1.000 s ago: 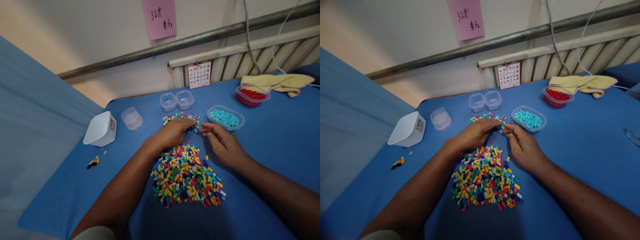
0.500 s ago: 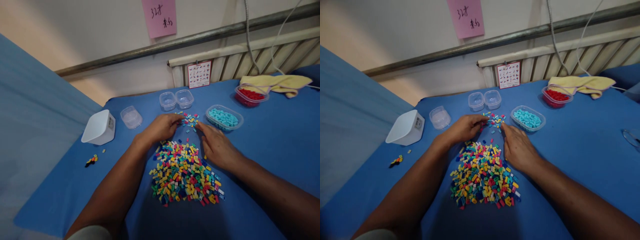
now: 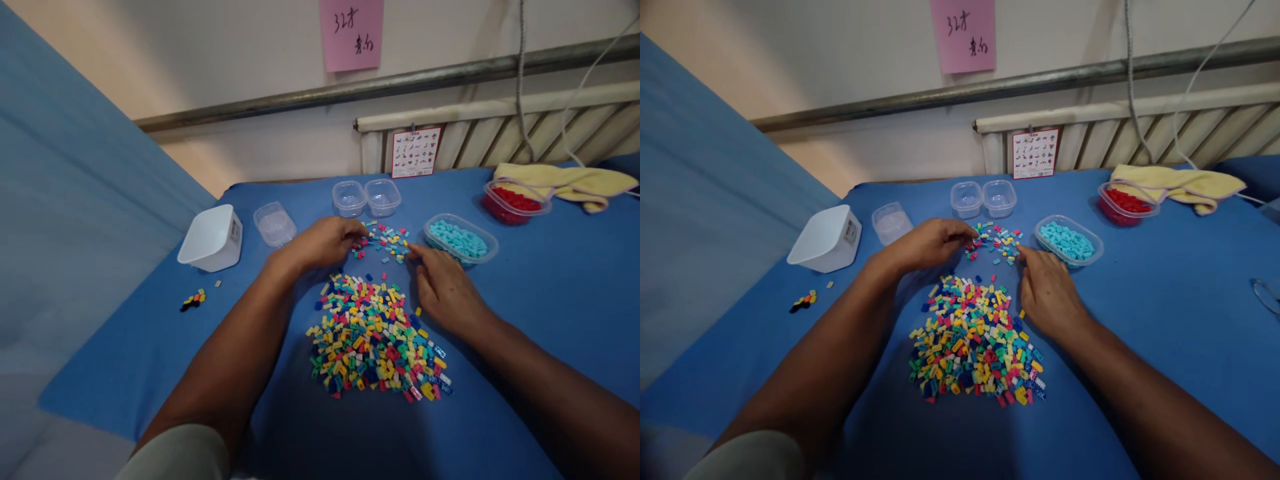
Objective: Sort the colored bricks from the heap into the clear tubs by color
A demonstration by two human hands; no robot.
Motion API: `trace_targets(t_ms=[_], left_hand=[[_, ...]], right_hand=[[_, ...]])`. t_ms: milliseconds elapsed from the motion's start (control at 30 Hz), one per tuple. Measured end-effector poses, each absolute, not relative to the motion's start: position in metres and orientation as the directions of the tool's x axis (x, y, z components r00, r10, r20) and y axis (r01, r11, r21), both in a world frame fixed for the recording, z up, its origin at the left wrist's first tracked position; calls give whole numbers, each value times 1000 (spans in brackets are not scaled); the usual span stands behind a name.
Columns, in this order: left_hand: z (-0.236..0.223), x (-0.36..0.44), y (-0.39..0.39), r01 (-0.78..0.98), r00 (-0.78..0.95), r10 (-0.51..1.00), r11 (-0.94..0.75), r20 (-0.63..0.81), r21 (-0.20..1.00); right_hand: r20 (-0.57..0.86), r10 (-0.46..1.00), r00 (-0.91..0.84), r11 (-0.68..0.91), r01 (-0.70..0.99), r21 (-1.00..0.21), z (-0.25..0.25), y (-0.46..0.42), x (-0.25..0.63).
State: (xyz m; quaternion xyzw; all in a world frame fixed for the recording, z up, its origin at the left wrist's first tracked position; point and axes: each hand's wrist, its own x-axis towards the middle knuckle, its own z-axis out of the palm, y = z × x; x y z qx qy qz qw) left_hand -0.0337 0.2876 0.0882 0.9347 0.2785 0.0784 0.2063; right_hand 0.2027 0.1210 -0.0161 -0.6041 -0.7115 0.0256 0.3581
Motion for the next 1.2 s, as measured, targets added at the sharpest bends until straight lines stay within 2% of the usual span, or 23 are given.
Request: trace_targets(t_ms=[100,233,333,467,633,800,1000,1100,1200], left_hand=[[91,-38,289,519,808,587,-749,51,411],[85,-38,287,505,855,516,-805,-53,313],[81,-36,286,538,842,530,-812,-102,227],[81,-36,288,577,817,570,-804,-87,147],[78,-38,290,537,843,529,-816,-99,211],[79,-39,290,552,834,524,-794,-174,255],[79,-34,288,467,884,448,-834,-135,293],[77,-35,288,497,867,450,-814,-214,302],[81,-38,289,567,822,477,-736,-311,371]], right_hand=[[505,862,-29,282,857,-432,-20,121,203],[471,877,-97,287,892,-350,-24,120,200],[474,879,-59,268,881,-389,-22,120,202],[511,860,-16,289,839,-460,-19,121,205],[489,870,-68,320,832,-453,-20,121,203],[522,852,22,308,787,-535,-17,119,203],[511,859,-28,333,790,-515,-18,119,204],[462,884,-73,328,801,-501,-19,120,205],[467,883,-47,323,784,-530,-18,121,207]])
